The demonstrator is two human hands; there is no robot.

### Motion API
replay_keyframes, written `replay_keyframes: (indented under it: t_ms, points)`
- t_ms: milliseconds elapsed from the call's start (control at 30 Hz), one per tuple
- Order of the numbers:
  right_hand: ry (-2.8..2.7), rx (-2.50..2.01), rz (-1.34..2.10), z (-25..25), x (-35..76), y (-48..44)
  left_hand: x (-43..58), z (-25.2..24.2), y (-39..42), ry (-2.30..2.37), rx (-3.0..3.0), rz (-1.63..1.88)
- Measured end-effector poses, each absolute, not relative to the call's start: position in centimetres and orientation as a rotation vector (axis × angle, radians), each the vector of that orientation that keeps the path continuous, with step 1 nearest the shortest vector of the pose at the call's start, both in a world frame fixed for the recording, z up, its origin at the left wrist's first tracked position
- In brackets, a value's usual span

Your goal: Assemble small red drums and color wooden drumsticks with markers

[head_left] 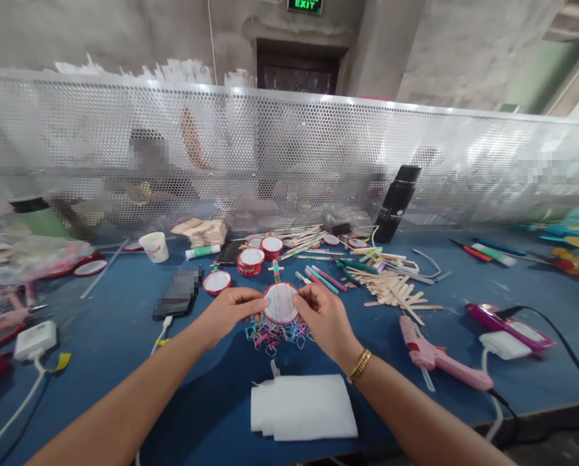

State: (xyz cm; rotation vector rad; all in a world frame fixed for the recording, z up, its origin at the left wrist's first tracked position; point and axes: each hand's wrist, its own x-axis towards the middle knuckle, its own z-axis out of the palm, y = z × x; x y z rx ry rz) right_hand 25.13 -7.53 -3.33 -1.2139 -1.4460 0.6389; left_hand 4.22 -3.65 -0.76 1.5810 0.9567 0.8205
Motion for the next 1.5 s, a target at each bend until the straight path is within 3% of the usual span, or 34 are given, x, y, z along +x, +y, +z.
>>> replay_keyframes:
  t_ms: [167, 533, 1500]
  points:
    - [-1.406, -1.161, 0.835, -3.2, 24.7, -7.8, 3.9, -1.0, -3.2, 0.950, 1.244, 0.978]
    - [-1.381, -1.082, 1.114, -3.8, 23.7, -8.3, 4.7, -1.0, -3.9, 0.702, 0.885, 0.854]
    - [-1.362, -1.083, 1.163, -3.3, 23.4, -8.7, 4.7, -1.4, -4.0, 0.685, 0.833, 0.903]
